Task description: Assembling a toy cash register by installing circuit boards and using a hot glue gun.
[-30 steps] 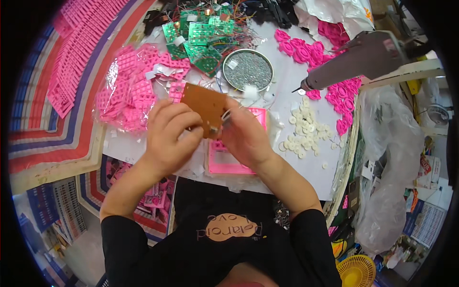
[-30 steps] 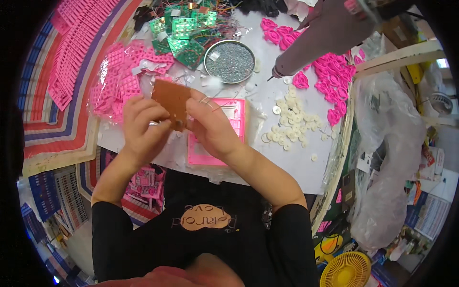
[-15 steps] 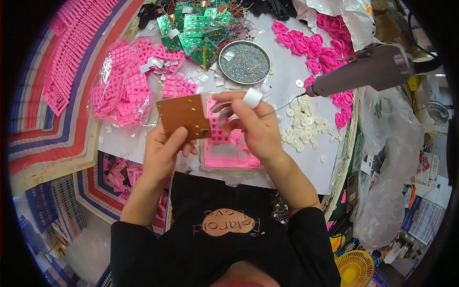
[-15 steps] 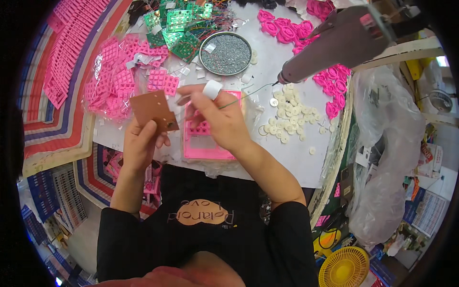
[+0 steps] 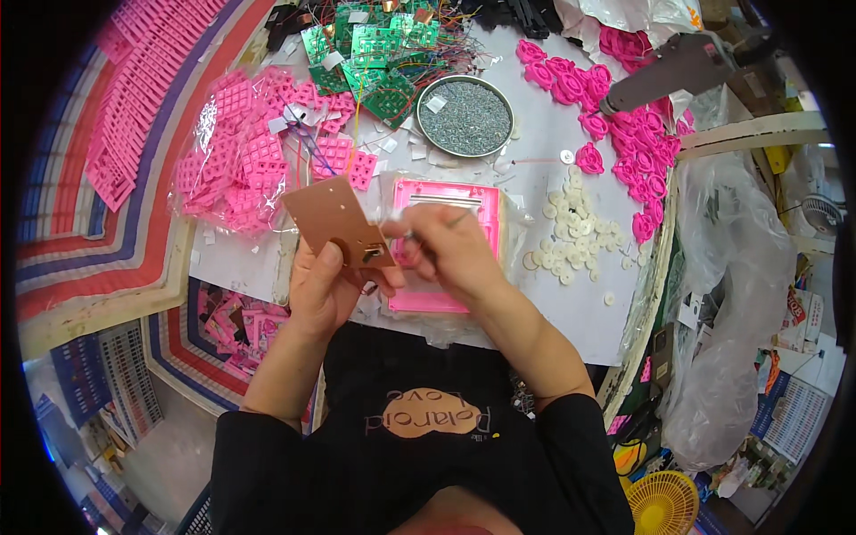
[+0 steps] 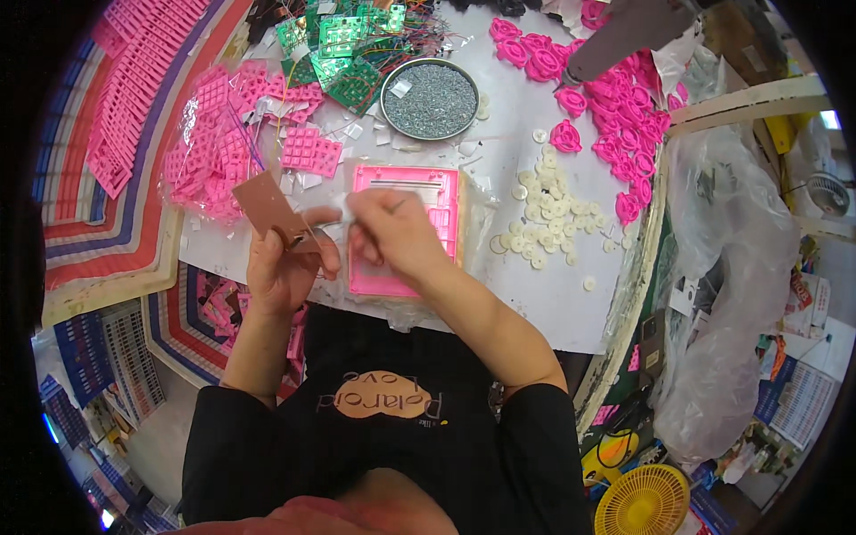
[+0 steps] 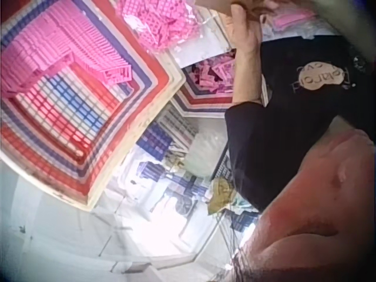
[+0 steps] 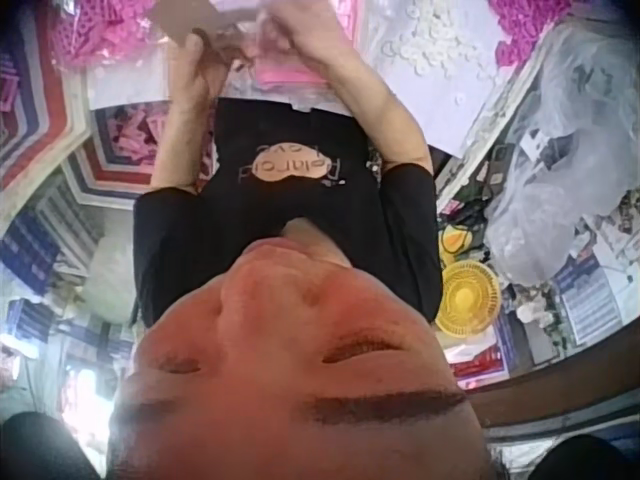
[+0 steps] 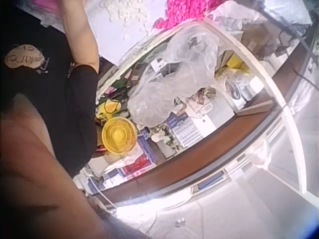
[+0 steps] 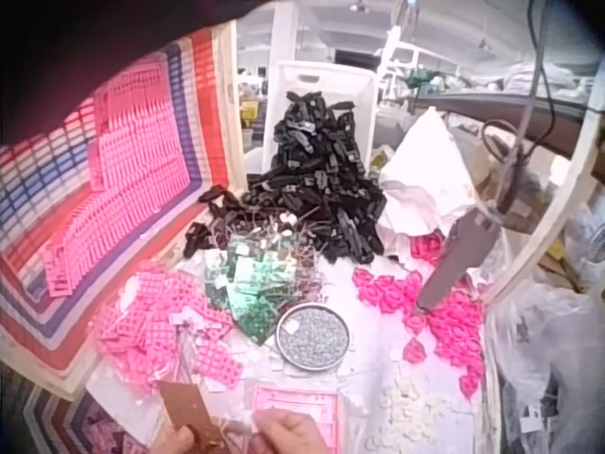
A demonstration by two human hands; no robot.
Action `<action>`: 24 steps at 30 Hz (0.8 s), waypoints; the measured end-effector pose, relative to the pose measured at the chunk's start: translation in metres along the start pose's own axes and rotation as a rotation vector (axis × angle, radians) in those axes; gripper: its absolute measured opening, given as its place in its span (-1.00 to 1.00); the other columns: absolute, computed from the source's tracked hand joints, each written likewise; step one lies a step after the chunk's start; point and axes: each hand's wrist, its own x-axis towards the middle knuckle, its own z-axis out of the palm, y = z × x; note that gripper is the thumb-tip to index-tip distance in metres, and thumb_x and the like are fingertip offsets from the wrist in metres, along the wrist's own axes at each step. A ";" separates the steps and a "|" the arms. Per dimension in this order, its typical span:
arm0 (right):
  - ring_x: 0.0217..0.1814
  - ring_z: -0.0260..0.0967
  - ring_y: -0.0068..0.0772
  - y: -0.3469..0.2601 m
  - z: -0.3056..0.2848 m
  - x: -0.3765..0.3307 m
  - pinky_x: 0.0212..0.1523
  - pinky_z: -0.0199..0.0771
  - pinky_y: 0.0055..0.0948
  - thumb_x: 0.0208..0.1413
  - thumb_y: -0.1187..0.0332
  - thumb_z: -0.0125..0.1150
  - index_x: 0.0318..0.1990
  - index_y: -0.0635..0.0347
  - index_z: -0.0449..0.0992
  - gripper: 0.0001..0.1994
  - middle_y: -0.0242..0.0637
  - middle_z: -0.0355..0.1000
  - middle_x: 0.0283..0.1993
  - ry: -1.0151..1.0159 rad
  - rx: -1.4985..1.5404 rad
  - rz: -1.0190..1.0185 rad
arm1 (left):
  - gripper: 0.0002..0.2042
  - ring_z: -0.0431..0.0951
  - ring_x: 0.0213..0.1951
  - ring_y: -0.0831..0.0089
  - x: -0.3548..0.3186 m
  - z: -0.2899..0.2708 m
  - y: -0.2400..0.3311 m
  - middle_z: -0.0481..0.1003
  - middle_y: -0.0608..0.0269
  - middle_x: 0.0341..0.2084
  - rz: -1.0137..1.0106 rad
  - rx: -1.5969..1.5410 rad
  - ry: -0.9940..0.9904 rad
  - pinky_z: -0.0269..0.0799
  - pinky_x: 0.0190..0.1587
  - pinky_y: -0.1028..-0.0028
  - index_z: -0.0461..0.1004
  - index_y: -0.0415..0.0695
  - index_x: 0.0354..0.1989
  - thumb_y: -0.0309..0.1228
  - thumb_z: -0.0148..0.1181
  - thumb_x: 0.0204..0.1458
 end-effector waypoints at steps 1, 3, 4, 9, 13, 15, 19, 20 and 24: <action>-0.66 0.28 -0.67 0.000 -0.002 0.002 -0.64 0.24 -0.62 0.33 0.19 0.15 -0.26 0.21 0.56 -0.74 -0.40 0.45 -0.56 -0.095 -0.082 0.062 | -0.56 0.61 -0.26 0.17 -0.002 -0.002 -0.001 0.54 -0.14 -0.09 0.018 0.050 0.009 0.59 -0.29 0.27 0.32 -0.27 0.14 -0.15 0.10 0.30; -0.60 0.24 -0.72 -0.012 0.006 -0.007 -0.58 0.23 -0.63 0.33 0.26 0.13 -0.13 0.24 0.59 -0.77 -0.47 0.41 -0.54 -0.024 -0.346 0.031 | -0.55 0.62 -0.28 0.18 -0.006 -0.007 -0.003 0.55 -0.14 -0.12 0.069 0.204 0.017 0.58 -0.34 0.27 0.33 -0.29 0.14 -0.14 0.09 0.30; -0.58 0.23 -0.74 -0.015 0.006 -0.007 -0.55 0.23 -0.63 0.34 0.28 0.12 -0.09 0.25 0.59 -0.77 -0.50 0.39 -0.53 -0.018 -0.292 -0.107 | -0.55 0.62 -0.29 0.19 -0.008 -0.011 -0.003 0.55 -0.13 -0.14 0.102 0.309 0.016 0.58 -0.36 0.26 0.33 -0.29 0.14 -0.14 0.09 0.31; -0.49 0.16 -0.79 -0.033 -0.002 -0.022 -0.47 0.20 -0.67 0.37 0.35 0.05 0.05 0.28 0.57 -0.74 -0.58 0.32 -0.50 -0.178 -0.112 -0.353 | -0.58 0.62 -0.22 0.24 -0.015 -0.010 -0.004 0.54 -0.09 -0.12 0.034 0.417 -0.057 0.58 -0.31 0.32 0.24 -0.28 0.22 -0.22 -0.01 0.35; -0.56 0.14 -0.78 -0.038 -0.004 -0.036 -0.53 0.13 -0.66 0.41 0.27 0.03 -0.02 0.32 0.60 -0.69 -0.55 0.30 -0.56 -0.110 -0.115 -0.263 | -0.57 0.58 -0.22 0.28 -0.014 -0.004 -0.005 0.53 -0.07 -0.15 0.027 0.204 0.078 0.55 -0.38 0.38 0.35 -0.20 0.12 -0.07 0.02 0.33; -0.60 0.12 -0.77 -0.031 -0.013 -0.043 -0.56 0.10 -0.65 0.43 0.23 0.00 -0.08 0.34 0.61 -0.66 -0.52 0.29 -0.60 -0.100 -0.171 -0.184 | -0.62 0.57 -0.21 0.34 -0.010 -0.005 -0.005 0.51 0.01 -0.16 0.058 0.111 0.110 0.53 -0.38 0.41 0.34 -0.12 0.10 -0.06 -0.03 0.35; -0.64 0.08 -0.76 -0.015 -0.015 -0.058 -0.59 0.06 -0.64 0.45 0.23 -0.04 -0.18 0.35 0.62 -0.63 -0.49 0.28 -0.65 -0.066 -0.151 -0.134 | -0.64 0.56 -0.20 0.37 -0.007 -0.009 -0.008 0.52 0.09 -0.16 0.021 0.039 0.208 0.49 -0.34 0.45 0.33 -0.11 0.12 -0.11 -0.04 0.36; -0.63 0.10 -0.75 -0.015 -0.015 -0.061 -0.58 0.07 -0.64 0.45 0.24 -0.04 -0.18 0.36 0.61 -0.63 -0.48 0.28 -0.64 -0.059 -0.138 -0.138 | -0.65 0.56 -0.20 0.38 -0.007 -0.010 -0.009 0.52 0.11 -0.15 0.030 0.052 0.228 0.49 -0.33 0.46 0.33 -0.11 0.13 -0.13 -0.04 0.36; -0.57 0.17 -0.72 -0.015 -0.018 -0.076 -0.53 0.15 -0.62 0.42 0.28 -0.01 -0.16 0.36 0.60 -0.68 -0.44 0.35 -0.55 0.056 -0.171 -0.360 | -0.65 0.57 -0.18 0.32 -0.008 -0.018 -0.011 0.54 0.08 -0.07 0.127 0.173 0.285 0.51 -0.30 0.38 0.29 -0.20 0.21 -0.30 0.01 0.35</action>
